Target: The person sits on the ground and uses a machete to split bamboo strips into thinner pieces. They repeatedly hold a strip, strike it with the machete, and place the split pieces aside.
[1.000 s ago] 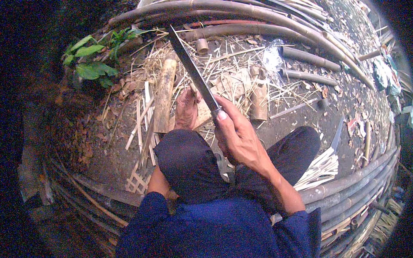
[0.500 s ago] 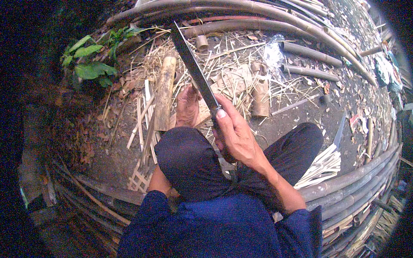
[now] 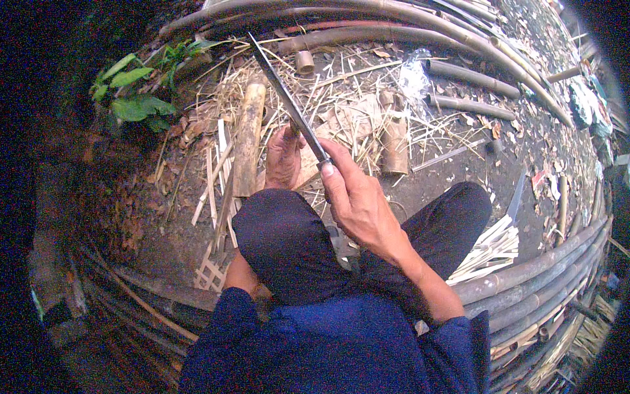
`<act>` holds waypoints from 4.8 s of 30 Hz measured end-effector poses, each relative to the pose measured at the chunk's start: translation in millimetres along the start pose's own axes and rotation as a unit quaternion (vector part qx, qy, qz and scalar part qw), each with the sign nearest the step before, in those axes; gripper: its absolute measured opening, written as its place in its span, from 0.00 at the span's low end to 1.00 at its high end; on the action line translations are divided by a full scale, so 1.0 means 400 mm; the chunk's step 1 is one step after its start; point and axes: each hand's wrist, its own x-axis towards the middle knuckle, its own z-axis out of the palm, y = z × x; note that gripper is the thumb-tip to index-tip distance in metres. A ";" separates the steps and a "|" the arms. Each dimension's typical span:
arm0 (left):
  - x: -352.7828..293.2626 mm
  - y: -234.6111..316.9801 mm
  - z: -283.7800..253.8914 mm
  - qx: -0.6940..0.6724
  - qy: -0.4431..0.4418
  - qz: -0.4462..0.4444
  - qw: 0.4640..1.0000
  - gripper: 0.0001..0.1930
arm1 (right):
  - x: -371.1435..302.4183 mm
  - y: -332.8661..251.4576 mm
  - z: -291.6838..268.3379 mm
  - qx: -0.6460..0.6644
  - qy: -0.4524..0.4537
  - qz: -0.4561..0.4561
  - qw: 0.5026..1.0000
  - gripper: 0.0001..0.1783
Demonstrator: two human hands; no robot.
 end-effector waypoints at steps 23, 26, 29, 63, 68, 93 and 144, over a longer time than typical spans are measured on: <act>0.074 -0.059 -0.011 -0.052 -0.059 0.020 0.997 0.25 | 0.038 0.032 0.022 -0.032 0.038 -0.024 0.998 0.20; 0.082 -0.017 0.009 -0.090 -0.059 0.034 0.994 0.22 | 0.037 -0.005 0.004 -0.020 0.042 -0.053 0.998 0.22; 0.076 0.109 0.061 -0.026 -0.053 0.061 0.996 0.23 | 0.021 -0.032 -0.002 -0.021 0.024 -0.036 0.999 0.22; -0.055 0.254 -0.132 0.329 0.173 0.092 0.924 0.13 | 0.049 -0.049 -0.074 0.049 0.011 -0.067 0.996 0.20; 0.089 0.188 0.003 0.179 0.033 0.300 0.936 0.24 | 0.089 0.191 0.017 -0.103 -0.053 -0.035 0.993 0.21; 0.429 0.140 0.237 0.587 -0.276 0.159 0.744 0.17 | 0.364 0.387 -0.210 -0.091 -0.068 -0.030 0.993 0.15; 0.416 0.073 0.235 0.527 -0.204 0.176 0.806 0.14 | 0.341 0.505 -0.119 -0.143 -0.049 -0.011 0.988 0.15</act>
